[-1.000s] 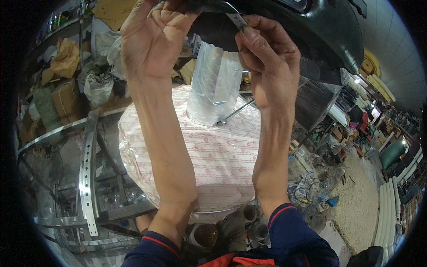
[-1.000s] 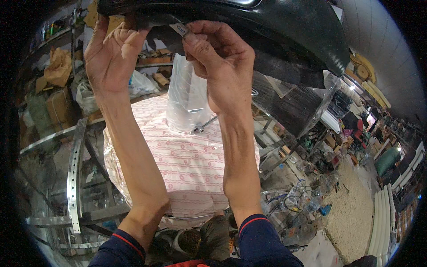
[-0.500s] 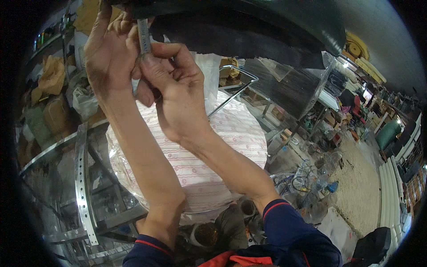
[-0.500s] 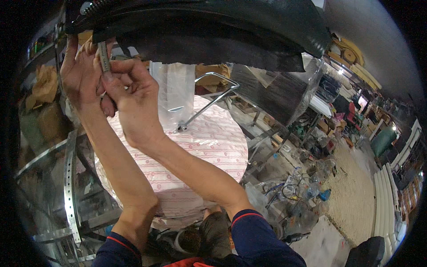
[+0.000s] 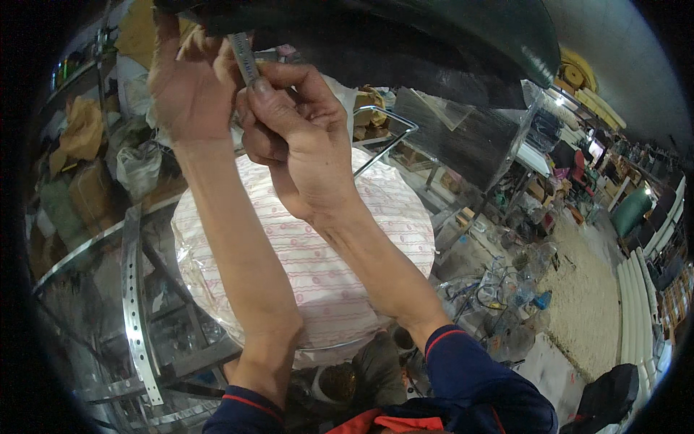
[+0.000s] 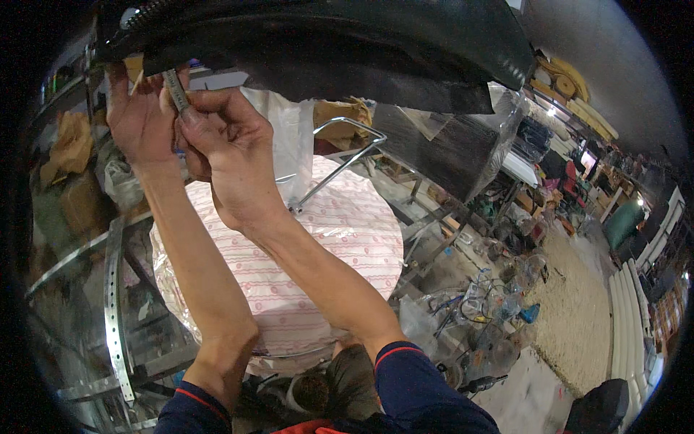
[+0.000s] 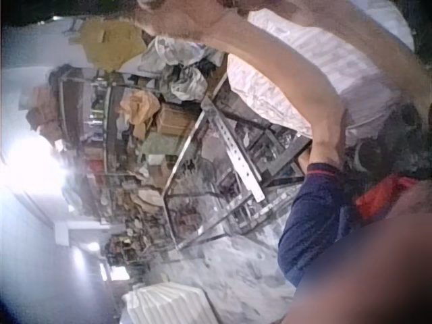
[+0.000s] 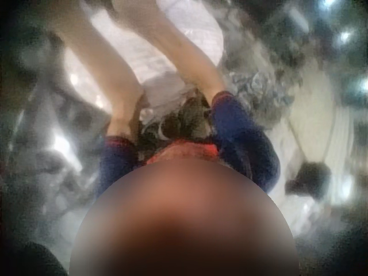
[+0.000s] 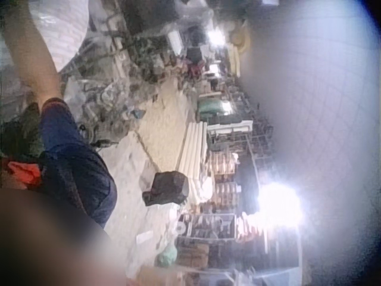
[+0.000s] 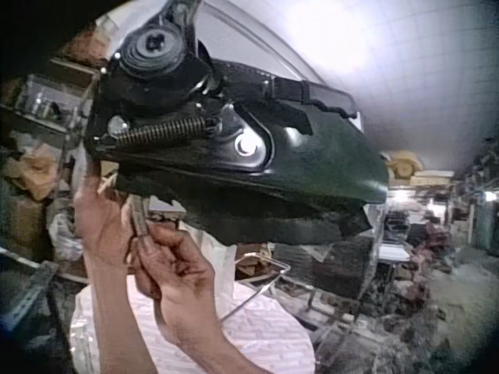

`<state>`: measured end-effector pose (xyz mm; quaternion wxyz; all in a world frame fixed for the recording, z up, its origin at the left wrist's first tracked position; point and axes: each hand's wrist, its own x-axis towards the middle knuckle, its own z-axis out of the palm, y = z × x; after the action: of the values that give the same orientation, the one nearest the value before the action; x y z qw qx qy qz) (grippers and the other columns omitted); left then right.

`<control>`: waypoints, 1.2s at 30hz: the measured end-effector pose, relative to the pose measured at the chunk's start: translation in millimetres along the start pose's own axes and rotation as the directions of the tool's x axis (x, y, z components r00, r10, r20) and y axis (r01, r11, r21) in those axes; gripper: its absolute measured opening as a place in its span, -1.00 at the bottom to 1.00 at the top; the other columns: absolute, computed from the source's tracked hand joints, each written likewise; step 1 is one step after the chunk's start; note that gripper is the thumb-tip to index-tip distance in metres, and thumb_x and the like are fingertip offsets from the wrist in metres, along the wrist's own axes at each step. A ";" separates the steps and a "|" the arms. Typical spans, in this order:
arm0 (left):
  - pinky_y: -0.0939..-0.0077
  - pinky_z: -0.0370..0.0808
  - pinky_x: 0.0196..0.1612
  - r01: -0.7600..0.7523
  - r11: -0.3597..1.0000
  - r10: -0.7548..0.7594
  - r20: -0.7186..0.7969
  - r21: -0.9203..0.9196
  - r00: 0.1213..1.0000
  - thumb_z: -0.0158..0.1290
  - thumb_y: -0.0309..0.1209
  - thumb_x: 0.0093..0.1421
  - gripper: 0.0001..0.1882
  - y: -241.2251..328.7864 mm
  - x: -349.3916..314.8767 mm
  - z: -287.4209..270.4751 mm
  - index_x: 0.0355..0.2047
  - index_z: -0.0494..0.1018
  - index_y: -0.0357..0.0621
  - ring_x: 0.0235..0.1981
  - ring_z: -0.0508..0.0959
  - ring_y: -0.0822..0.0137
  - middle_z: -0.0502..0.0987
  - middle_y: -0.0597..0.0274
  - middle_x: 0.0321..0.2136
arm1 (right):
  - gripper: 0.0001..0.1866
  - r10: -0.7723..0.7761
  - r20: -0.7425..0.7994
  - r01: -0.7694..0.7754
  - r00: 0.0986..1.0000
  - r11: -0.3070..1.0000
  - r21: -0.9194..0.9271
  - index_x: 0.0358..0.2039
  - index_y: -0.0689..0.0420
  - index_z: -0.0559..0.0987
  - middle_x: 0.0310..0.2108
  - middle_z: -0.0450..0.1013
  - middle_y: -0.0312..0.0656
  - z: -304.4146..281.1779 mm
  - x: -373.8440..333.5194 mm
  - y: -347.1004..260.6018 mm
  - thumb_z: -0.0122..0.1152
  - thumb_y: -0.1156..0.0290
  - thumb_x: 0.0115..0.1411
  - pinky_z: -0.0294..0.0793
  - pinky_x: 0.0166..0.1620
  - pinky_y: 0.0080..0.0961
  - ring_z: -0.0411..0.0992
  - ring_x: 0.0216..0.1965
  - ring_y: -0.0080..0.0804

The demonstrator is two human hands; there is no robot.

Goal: The person sits on the floor in a workshop and assembles a black mechanical component. They insert small metal parts into the component and use a wrench to tighten bolts, securing the parts in place.

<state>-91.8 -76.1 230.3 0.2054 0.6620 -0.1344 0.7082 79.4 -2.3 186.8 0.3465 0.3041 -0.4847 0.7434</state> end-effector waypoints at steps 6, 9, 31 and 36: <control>-0.12 0.20 0.35 0.157 0.935 -0.151 0.043 -0.319 0.988 0.01 -0.24 0.41 -0.59 0.7 6.2 19.7 0.16 0.40 -0.16 0.28 0.32 -0.03 0.44 -0.06 0.17 | -0.83 -0.005 0.094 0.027 0.996 0.973 -0.228 -0.10 0.20 0.59 -0.46 0.51 -0.15 -22.3 23.0 -46.6 0.20 0.52 0.31 -0.02 -0.63 -0.69 0.12 -0.67 -0.71; -0.13 0.20 0.35 0.096 0.943 -0.112 -0.031 -0.319 0.993 0.01 -0.23 0.41 -0.58 -4.0 6.0 26.3 0.18 0.37 -0.17 0.29 0.31 -0.04 0.42 -0.07 0.19 | -0.89 0.021 0.127 0.021 0.992 0.947 -0.321 -0.19 0.22 0.60 -0.52 0.45 -0.21 -20.7 31.5 -75.4 0.22 0.49 0.30 -0.04 -0.61 -0.70 0.09 -0.67 -0.74; -0.15 0.57 0.10 0.040 0.999 -0.017 -0.492 0.035 0.871 0.00 -0.38 0.39 -0.74 6.3 1.8 78.8 0.03 0.48 -0.19 0.01 0.60 0.03 0.60 -0.04 -0.03 | -0.69 -0.112 -0.087 0.086 0.990 0.963 -0.256 0.03 0.37 0.55 -0.37 0.49 -0.15 -8.2 -12.8 -58.9 0.19 0.49 0.33 0.17 -0.47 -0.69 0.18 -0.56 -0.70; -0.06 0.60 0.07 0.038 0.988 0.032 -0.442 0.149 0.897 0.01 -0.37 0.39 -0.73 7.6 0.3 70.5 0.02 0.47 -0.21 0.02 0.60 0.04 0.59 -0.03 -0.03 | -0.71 -0.263 0.003 0.239 0.965 0.873 -0.426 0.02 0.37 0.56 -0.33 0.53 -0.16 -1.4 -9.5 -40.5 0.21 0.53 0.32 0.27 -0.45 -0.68 0.28 -0.50 -0.65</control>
<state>-33.2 -115.4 237.3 0.1798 0.4976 -0.0281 0.8481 117.4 8.6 199.5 0.5106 0.2616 -0.5808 0.5775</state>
